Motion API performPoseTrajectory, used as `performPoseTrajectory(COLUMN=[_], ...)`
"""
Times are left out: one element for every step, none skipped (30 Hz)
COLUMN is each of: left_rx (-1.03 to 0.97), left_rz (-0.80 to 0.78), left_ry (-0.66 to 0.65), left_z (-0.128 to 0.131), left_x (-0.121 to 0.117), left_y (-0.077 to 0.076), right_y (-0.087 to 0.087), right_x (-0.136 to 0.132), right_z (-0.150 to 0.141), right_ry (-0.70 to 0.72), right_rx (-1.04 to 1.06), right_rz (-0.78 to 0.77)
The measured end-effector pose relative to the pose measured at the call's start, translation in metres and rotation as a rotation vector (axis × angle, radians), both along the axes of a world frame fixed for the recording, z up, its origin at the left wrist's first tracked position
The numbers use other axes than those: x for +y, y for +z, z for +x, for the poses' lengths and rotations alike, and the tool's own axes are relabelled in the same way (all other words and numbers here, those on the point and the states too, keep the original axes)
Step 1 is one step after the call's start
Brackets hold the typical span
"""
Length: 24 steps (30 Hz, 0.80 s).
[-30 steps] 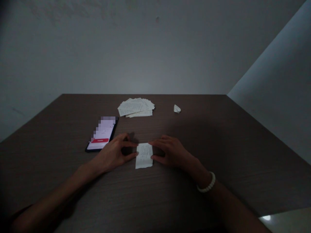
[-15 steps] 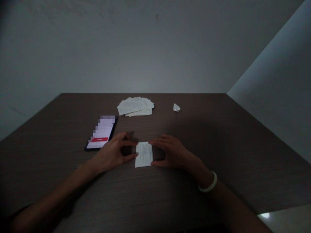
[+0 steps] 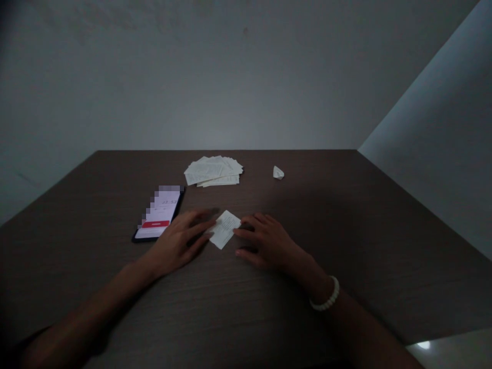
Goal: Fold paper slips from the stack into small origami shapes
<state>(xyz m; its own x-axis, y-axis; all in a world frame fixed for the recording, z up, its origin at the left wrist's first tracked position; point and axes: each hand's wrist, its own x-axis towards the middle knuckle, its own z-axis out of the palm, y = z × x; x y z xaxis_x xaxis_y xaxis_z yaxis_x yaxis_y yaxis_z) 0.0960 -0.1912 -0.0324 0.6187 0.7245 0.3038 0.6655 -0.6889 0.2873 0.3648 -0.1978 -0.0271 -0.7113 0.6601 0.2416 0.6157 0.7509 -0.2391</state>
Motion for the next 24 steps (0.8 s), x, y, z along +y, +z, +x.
performPoseTrajectory(left_rx=[0.004,0.011,0.021,0.032,0.041,0.049,0.056,0.061,0.064,0.065,0.064,0.062,0.058,0.056,0.057,0.058,0.059,0.057,0.053,0.047,0.038,0.033,0.030,0.031], left_rz=[-0.001,-0.004,-0.012,-0.020,-0.025,-0.028,-0.029,-0.028,-0.025,-0.021,-0.019,-0.016,-0.013,-0.012,-0.012,-0.011,-0.007,-0.003,0.001,0.005,0.009,0.009,0.005,-0.001], left_ry=[-0.056,-0.108,-0.152,-0.182,-0.200,-0.209,-0.215,-0.219,-0.221,-0.222,-0.224,-0.226,-0.226,-0.228,-0.231,-0.233,-0.235,-0.240,-0.247,-0.257,-0.270,-0.281,-0.290,-0.295], left_z=[0.000,0.001,0.001,0.002,0.002,0.002,0.003,0.003,0.003,0.002,0.002,0.002,0.002,0.002,0.003,0.003,0.003,0.003,0.003,0.004,0.004,0.005,0.005,0.006], left_x=[-0.001,-0.002,-0.002,-0.003,-0.004,-0.004,-0.004,-0.003,-0.003,-0.003,-0.002,-0.002,-0.002,-0.002,-0.002,-0.003,-0.003,-0.004,-0.004,-0.005,-0.005,-0.006,-0.006,-0.007], left_y=[0.000,-0.001,0.000,0.000,0.001,0.001,0.002,0.003,0.003,0.004,0.004,0.005,0.006,0.006,0.007,0.007,0.008,0.008,0.009,0.009,0.010,0.011,0.011,0.012], right_y=[0.000,-0.001,-0.001,-0.002,-0.002,-0.002,-0.002,-0.002,-0.002,-0.002,-0.001,-0.001,0.000,0.001,0.002,0.003,0.003,0.004,0.004,0.004,0.004,0.004,0.003,0.003], right_x=[0.000,0.000,0.000,0.000,0.000,0.000,-0.001,-0.002,-0.003,-0.004,-0.005,-0.006,-0.008,-0.009,-0.009,-0.010,-0.010,-0.010,-0.011,-0.010,-0.010,-0.010,-0.010,-0.010], right_z=[0.000,0.000,0.000,0.000,0.000,-0.001,-0.001,-0.002,-0.004,-0.005,-0.007,-0.008,-0.010,-0.011,-0.012,-0.013,-0.013,-0.013,-0.013,-0.013,-0.013,-0.012,-0.012,-0.012], right_ry=[-0.005,-0.009,-0.013,-0.018,-0.024,-0.031,-0.038,-0.043,-0.041,-0.032,-0.012,0.017,0.051,0.088,0.105,0.116,0.118,0.113,0.108,0.102,0.095,0.089,0.083,0.079], right_rx=[-0.005,-0.011,-0.016,-0.021,-0.027,-0.035,-0.042,-0.050,-0.057,-0.064,-0.069,-0.075,-0.081,-0.086,-0.090,-0.092,-0.093,-0.093,-0.091,-0.090,-0.086,-0.081,-0.076,-0.072], right_rz=[0.005,0.007,0.008,0.009,0.011,0.015,0.021,0.029,0.036,0.041,0.044,0.037,0.028,0.016,0.006,-0.001,-0.006,-0.009,-0.012,-0.016,-0.021,-0.024,-0.025,-0.024])
